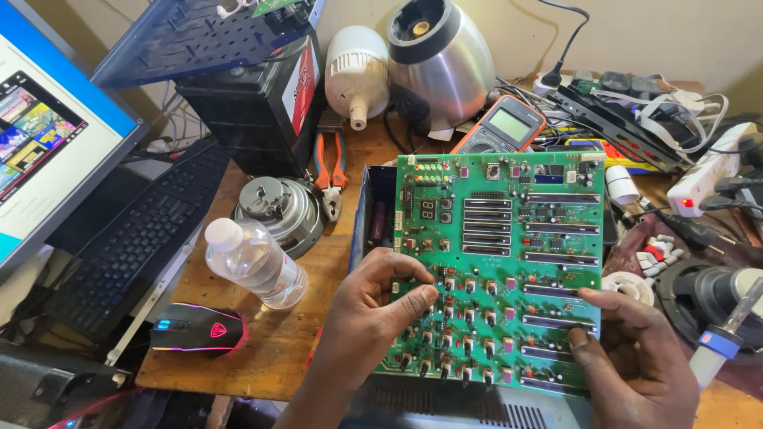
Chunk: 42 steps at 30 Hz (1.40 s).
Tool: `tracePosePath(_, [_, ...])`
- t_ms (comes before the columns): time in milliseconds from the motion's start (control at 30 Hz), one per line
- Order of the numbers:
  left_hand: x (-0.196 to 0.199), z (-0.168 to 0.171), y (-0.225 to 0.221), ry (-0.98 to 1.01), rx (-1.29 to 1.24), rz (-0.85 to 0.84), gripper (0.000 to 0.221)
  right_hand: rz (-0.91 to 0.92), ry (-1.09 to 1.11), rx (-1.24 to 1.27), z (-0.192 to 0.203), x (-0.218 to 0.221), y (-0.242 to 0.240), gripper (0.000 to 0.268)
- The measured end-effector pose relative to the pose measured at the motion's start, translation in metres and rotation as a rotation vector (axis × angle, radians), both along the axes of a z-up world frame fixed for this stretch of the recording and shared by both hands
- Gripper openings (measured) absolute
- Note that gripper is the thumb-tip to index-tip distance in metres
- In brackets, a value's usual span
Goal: A person is inspecting a green circuit board, flipping it over to check components on both sides and using a soldering iron to perform repairs.
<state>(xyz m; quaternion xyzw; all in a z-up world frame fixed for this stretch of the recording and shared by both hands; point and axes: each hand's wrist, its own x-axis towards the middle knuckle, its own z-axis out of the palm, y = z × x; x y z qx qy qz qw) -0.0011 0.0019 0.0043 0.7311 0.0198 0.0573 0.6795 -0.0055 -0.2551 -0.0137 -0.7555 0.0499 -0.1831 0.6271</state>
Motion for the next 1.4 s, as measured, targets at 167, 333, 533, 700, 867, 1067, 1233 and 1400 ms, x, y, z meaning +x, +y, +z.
tracePosePath(167, [0.004, -0.010, 0.001, -0.013, -0.030, -0.018, 0.005, 0.007, -0.005, -0.016, -0.001, 0.002, -0.002, 0.045])
tracePosePath(333, [0.005, -0.010, 0.002, 0.096, -0.014, 0.009, 0.005, 0.043, -0.030, -0.015, -0.004, 0.002, -0.005, 0.046])
tracePosePath(533, [0.007, -0.019, 0.002, 0.052, -0.050, -0.009, 0.004, 0.052, -0.068, -0.006, -0.003, 0.003, -0.005, 0.045])
tracePosePath(700, [0.006, -0.020, 0.003, 0.015, -0.092, -0.003, 0.009, 0.024, 0.022, 0.180, 0.011, 0.009, 0.001, 0.080])
tracePosePath(867, [0.000, -0.008, 0.003, -0.020, -0.070, -0.042, 0.012, 0.083, 0.050, 0.202, 0.013, 0.014, 0.005, 0.088])
tracePosePath(1067, [0.018, 0.020, -0.005, 0.118, -0.452, 0.085, 0.042, 0.005, 0.107, 0.341, 0.018, 0.015, 0.002, 0.079])
tracePosePath(1233, [0.040, 0.062, -0.003, 0.349, 0.062, -0.044, 0.091, -0.007, 0.071, 0.304, 0.015, 0.005, 0.000, 0.078])
tracePosePath(1400, [0.057, 0.078, -0.008, 0.282, -0.017, -0.131, 0.064, 0.068, 0.011, 0.241, 0.014, 0.010, -0.002, 0.080])
